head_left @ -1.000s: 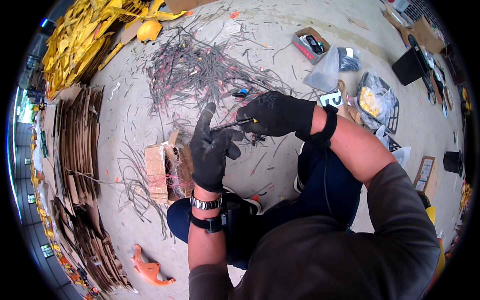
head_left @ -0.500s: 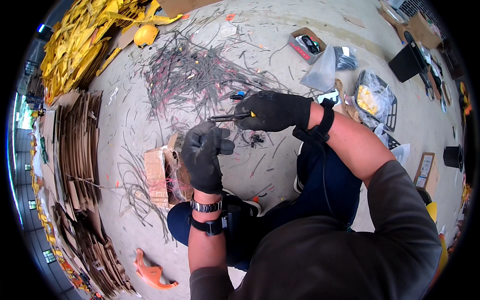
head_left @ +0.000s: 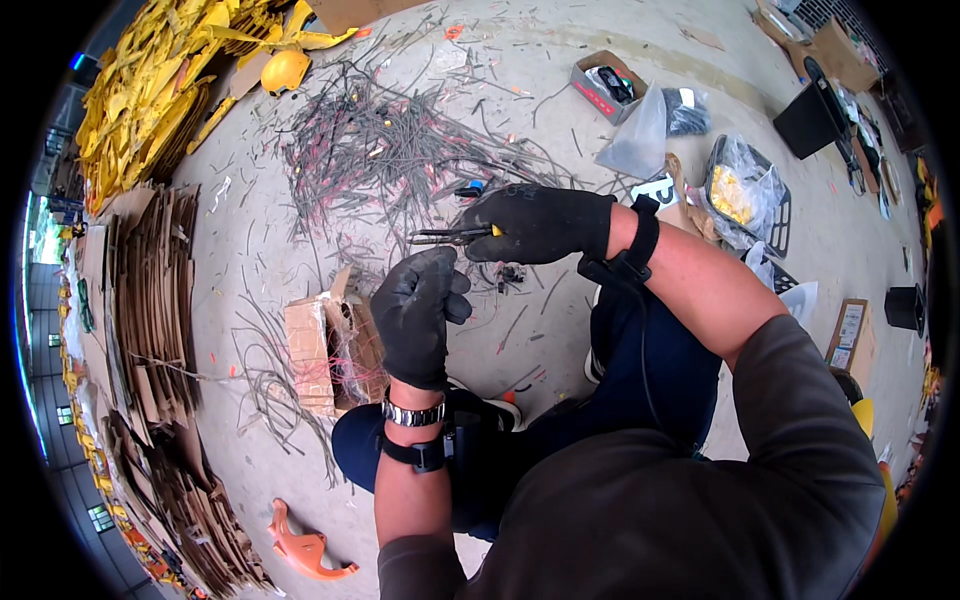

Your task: The person strips insulation from the ends of thin wires using wire strippers and then twists the exposed wire strands together by hand while sitting on the floor.

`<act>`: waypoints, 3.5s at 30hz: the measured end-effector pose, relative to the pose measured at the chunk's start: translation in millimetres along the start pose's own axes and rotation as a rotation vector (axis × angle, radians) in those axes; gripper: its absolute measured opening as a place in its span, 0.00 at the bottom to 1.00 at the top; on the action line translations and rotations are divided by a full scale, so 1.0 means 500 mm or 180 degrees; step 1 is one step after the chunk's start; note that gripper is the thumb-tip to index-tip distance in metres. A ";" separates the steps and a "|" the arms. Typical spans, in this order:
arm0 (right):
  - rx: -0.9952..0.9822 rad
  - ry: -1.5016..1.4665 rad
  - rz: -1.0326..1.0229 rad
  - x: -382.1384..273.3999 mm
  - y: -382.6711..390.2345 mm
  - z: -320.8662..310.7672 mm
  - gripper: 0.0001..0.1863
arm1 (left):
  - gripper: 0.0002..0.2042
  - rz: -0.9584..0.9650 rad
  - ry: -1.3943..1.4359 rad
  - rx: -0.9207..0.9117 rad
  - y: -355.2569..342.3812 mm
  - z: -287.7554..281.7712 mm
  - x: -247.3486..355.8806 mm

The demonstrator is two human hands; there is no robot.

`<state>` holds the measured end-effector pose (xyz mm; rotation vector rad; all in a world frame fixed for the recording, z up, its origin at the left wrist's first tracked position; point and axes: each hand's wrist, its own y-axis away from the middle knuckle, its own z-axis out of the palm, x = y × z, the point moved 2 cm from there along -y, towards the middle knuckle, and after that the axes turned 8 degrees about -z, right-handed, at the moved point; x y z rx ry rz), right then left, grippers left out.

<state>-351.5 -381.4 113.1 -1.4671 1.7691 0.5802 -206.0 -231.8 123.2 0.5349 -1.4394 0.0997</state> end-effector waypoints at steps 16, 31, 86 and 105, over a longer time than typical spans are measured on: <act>0.0064 0.0056 -0.0058 -0.003 -0.002 0.015 0.19 | 0.14 -0.0167 0.0031 -0.0013 -0.005 -0.003 -0.015; 0.0588 0.1694 -0.0619 -0.031 -0.002 0.032 0.15 | 0.13 0.0175 -0.0180 0.0158 0.000 0.000 -0.007; 0.0343 0.0219 0.0256 -0.010 0.005 -0.036 0.16 | 0.08 0.0880 -0.0626 -0.0049 0.035 0.014 0.005; -0.0208 0.0809 0.0353 0.059 0.013 -0.001 0.23 | 0.21 0.0173 0.0518 0.0184 -0.008 -0.017 -0.010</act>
